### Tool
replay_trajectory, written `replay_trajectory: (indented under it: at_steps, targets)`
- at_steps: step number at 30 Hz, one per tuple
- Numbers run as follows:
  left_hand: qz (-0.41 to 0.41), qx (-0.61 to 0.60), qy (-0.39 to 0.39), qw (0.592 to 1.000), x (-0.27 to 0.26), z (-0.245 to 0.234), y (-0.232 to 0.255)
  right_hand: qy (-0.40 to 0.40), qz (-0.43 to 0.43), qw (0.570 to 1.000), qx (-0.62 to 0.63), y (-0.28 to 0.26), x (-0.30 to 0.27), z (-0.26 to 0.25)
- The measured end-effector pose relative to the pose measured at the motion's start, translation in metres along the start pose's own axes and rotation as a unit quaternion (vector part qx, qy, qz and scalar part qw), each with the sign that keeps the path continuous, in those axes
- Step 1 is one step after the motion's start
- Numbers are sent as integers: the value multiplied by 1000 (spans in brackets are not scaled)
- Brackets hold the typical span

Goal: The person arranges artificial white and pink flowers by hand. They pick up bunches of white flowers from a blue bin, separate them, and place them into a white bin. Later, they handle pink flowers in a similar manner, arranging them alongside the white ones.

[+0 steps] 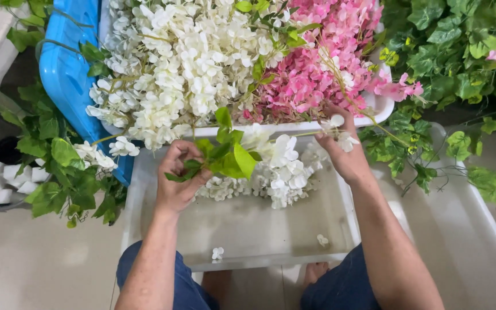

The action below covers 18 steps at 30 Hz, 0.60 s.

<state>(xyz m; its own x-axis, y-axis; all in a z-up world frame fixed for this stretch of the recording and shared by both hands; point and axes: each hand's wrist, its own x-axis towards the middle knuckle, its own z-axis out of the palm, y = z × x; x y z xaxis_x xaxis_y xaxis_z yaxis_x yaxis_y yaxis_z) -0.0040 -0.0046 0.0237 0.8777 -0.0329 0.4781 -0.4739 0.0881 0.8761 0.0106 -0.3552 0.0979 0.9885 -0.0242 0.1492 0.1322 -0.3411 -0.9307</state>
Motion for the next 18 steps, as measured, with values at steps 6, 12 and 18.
replay_trajectory:
  at_steps: [6,12,18]
  targets:
    - [17,-33,48,998,-3,25,1,-116,-25,990,81,27,4,-1]
    - [-38,-187,90,977,-2,32,-11,-207,-54,937,277,41,6,12]
    - [-85,-269,91,955,-2,32,-16,-246,-23,947,207,77,1,27]
